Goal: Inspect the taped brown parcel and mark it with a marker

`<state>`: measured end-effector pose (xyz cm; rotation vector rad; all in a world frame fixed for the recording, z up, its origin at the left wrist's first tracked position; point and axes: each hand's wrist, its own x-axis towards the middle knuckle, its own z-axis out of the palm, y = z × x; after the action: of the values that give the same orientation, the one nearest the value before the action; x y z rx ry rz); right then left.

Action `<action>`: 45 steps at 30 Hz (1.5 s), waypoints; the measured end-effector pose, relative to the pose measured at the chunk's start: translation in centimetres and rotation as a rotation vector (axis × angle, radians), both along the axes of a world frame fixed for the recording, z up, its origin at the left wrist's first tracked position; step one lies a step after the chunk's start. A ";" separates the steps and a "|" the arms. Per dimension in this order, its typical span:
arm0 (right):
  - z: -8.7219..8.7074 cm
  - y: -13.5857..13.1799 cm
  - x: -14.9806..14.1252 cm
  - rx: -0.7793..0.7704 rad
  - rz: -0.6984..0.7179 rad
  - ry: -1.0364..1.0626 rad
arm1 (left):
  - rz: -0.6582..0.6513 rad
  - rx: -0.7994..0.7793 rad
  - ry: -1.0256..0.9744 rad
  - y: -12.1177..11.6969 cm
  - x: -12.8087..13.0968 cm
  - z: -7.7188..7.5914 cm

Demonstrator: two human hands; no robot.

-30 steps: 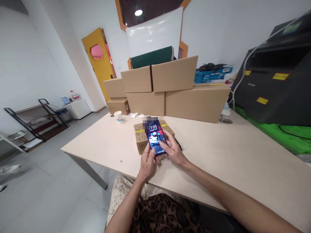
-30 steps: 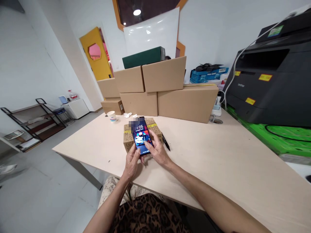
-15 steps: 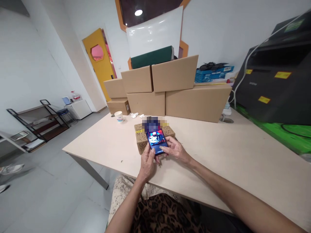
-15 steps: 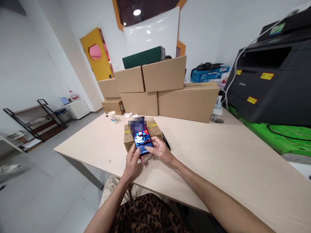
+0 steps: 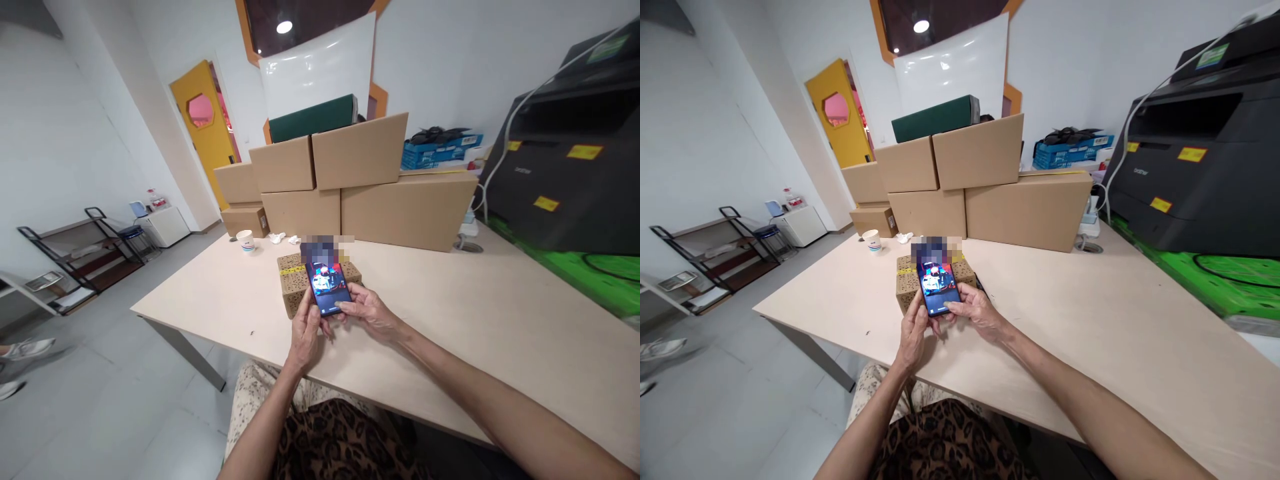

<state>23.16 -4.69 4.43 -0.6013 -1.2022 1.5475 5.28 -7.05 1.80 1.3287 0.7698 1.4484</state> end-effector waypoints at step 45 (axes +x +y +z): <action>0.1 4.8 13.3 -0.643 -0.667 -0.489 | 0.043 0.039 -0.049 0.6 -0.1 -0.8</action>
<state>36.46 0.12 4.57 -1.6899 -0.6822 1.2023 5.16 -6.45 0.95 1.3083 0.7452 1.5318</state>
